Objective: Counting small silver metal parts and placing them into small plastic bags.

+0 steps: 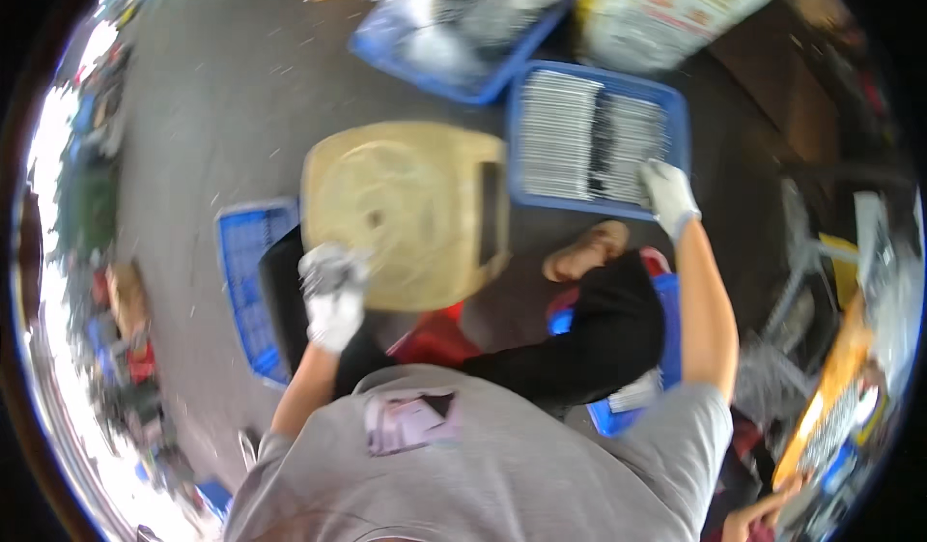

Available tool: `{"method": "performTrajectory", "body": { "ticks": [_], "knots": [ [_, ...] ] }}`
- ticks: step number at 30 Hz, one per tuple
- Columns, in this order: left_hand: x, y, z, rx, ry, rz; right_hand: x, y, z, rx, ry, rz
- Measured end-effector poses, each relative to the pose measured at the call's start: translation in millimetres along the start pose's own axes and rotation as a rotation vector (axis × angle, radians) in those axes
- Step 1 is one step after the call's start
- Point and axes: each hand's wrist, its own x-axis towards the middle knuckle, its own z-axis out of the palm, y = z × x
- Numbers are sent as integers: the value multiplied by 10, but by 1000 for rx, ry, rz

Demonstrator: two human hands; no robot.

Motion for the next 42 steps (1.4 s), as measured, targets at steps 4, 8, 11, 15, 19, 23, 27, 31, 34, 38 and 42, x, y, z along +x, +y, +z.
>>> {"method": "performTrajectory", "body": {
  "ticks": [4,8,11,15,19,23,27,31,34,38,42],
  "knots": [
    [168,432,-49,-956,-25,-194,-864,-942,708,-271,-122,-495],
    [57,433,-136,-1307,-66,-189,-1722,-1518,1527,-139,-249,-679],
    [69,400,-140,-1250,-84,-66,-2323,-1790,2031,29,-360,-652],
    [58,347,-179,-1211,-77,-18,-2545,-1743,2437,-9,-234,-731],
    [14,308,-161,-1218,-49,-22,-2553,-1602,2609,-41,-119,-824],
    [-21,297,-119,-1327,-43,-28,-2598,-1552,2663,-136,-27,-775],
    [-25,292,-151,-1260,-45,22,-2672,-1552,2667,-195,2,-712],
    [-23,250,-107,-1213,-44,48,-2622,-1526,2685,-377,60,-1000],
    [-26,263,-107,-1236,-47,37,-2679,-1558,2698,-470,56,-1126],
    [-36,304,-106,-1352,-63,-24,-2767,-1613,2719,-566,-12,-1213],
    [-46,318,-107,-1308,-37,-22,-2748,-1584,2728,-589,-23,-1293]
  ]
}}
